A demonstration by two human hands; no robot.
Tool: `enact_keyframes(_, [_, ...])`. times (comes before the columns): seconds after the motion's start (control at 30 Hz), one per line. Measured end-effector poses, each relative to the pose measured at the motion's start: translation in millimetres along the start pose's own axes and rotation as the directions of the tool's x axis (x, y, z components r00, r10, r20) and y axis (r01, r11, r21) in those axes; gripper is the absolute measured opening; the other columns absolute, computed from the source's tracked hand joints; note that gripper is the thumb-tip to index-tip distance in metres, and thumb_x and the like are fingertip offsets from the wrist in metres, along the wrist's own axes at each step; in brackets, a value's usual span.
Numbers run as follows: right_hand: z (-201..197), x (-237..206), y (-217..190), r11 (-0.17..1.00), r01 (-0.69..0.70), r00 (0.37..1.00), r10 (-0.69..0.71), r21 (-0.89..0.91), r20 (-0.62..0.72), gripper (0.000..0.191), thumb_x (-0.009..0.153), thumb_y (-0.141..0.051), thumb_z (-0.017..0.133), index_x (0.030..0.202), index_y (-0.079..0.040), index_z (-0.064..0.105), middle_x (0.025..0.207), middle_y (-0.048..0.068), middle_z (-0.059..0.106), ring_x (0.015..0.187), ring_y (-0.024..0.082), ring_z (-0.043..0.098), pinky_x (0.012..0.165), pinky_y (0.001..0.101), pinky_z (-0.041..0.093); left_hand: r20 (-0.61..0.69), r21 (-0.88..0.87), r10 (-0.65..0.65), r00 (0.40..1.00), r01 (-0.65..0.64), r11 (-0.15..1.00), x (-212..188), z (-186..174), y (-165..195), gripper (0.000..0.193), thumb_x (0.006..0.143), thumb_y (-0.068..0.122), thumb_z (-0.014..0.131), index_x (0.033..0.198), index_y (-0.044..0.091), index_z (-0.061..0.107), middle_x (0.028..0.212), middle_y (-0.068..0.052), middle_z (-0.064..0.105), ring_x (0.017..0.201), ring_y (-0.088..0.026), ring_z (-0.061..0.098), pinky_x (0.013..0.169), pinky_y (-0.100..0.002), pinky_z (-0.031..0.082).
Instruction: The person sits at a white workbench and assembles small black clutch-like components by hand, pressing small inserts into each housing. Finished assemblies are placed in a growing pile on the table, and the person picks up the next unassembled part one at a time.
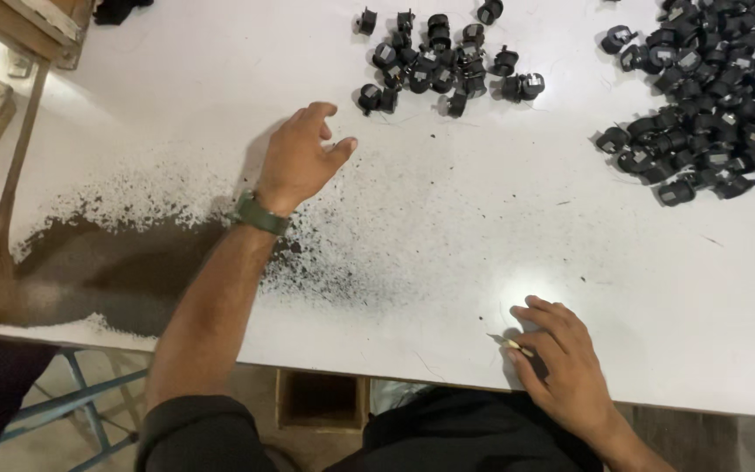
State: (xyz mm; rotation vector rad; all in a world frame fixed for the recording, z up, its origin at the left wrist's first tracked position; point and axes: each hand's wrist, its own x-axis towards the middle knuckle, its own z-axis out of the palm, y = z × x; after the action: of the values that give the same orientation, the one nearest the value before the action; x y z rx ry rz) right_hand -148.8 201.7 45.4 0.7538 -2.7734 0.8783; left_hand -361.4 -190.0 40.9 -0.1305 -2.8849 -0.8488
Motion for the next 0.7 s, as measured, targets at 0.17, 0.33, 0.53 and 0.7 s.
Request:
enact_keyframes(0.17, [3.3,6.6,-3.6,1.0,-0.016,0.997,0.017,0.01,-0.07,0.017,0.078,-0.008,0.074,0.092,-0.007,0.065,0.121,0.008,0.068,0.13,0.029,0.058,0.11,0.046,0.047,-0.041,-0.054,0.206,0.978,-0.209,0.976,64.9,10.3,-7.7,0.064,0.087,0.031,0.077,0.142,0.007,0.054,0.117,-0.014,0.066,0.103,-0.027,0.066,0.082,-0.043,0.055])
enact_keyframes(0.33, [-2.4,2.8,2.1,0.997,-0.034,0.992,0.042,0.072,-0.117,0.018,0.077,-0.007,0.076,0.092,-0.007,0.066,0.113,0.008,0.072,0.122,0.03,0.063,0.1,0.0425,0.051,0.11,-0.049,0.103,0.989,-0.098,0.994,87.3,17.1,6.9,0.035,0.092,0.035,0.076,0.122,0.016,0.073,0.103,-0.01,0.067,0.095,-0.027,0.065,0.083,-0.042,0.053])
enact_keyframes(0.53, [-3.1,-18.7,14.3,0.991,-0.094,0.983,0.107,0.095,-0.147,0.02,0.08,-0.007,0.076,0.097,-0.004,0.067,0.111,0.01,0.071,0.119,0.031,0.066,0.101,0.0437,0.053,0.184,-0.45,-0.17,0.968,0.237,0.861,39.7,4.1,17.1,0.031,0.098,0.024,0.065,0.121,0.008,0.076,0.103,-0.016,0.074,0.077,-0.018,0.068,0.073,-0.035,0.059])
enact_keyframes(0.7, [0.9,-41.1,38.1,0.896,-0.237,0.935,0.315,0.375,-0.162,0.028,0.09,-0.005,0.071,0.115,0.001,0.06,0.115,0.015,0.068,0.115,0.031,0.066,0.097,0.0415,0.054,0.43,-0.455,0.032,0.902,0.186,0.871,-62.5,21.5,81.9,0.034,0.089,0.021,0.063,0.122,0.012,0.063,0.108,-0.003,0.074,0.078,-0.015,0.072,0.069,-0.033,0.059])
